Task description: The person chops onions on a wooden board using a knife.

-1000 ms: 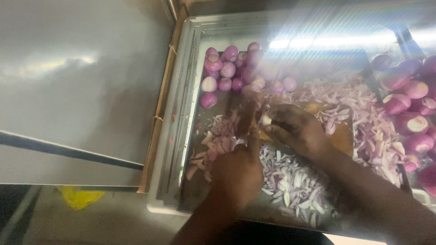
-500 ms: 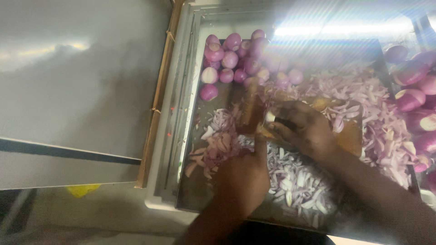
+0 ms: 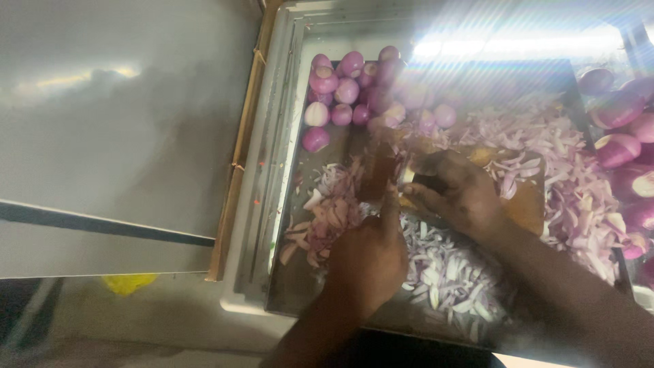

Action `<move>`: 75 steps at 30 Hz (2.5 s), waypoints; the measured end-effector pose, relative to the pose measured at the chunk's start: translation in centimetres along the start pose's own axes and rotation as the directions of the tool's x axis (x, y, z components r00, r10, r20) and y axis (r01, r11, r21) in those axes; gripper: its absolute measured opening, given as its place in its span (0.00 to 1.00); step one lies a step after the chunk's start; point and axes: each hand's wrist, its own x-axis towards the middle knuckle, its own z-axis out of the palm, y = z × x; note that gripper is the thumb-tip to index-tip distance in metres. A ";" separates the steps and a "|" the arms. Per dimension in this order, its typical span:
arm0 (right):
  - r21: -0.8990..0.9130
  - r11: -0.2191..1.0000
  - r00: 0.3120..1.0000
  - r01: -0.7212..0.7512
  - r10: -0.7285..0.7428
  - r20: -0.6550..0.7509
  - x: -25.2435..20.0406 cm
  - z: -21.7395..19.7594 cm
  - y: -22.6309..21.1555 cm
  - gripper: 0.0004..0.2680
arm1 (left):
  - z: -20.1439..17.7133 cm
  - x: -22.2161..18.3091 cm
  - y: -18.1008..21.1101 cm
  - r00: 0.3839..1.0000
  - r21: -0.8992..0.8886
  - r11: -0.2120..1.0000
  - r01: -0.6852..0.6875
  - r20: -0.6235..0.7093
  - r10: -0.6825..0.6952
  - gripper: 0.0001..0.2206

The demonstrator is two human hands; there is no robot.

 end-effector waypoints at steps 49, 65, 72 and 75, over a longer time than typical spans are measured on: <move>-0.238 0.962 0.986 0.130 -0.150 -0.068 0.0 0.7 0.6 0.11 | 1.6 -1.5 -0.5 1.000 -0.084 0.996 0.012 0.012 -0.011 0.32; -0.324 0.924 0.967 0.202 -0.240 -0.082 -0.2 0.9 0.6 0.10 | 3.0 0.7 -0.9 0.998 0.063 0.998 0.006 0.069 -0.010 0.32; -0.250 0.961 0.985 0.122 -0.148 -0.088 0.1 0.8 0.5 0.12 | 1.1 -0.9 -0.4 0.969 -0.029 0.992 0.124 0.219 -0.115 0.33; -0.208 0.972 0.989 0.111 -0.129 -0.074 0.3 0.7 0.1 0.12 | 0.2 -3.0 -0.3 0.999 -0.139 0.990 0.019 -0.026 -0.023 0.29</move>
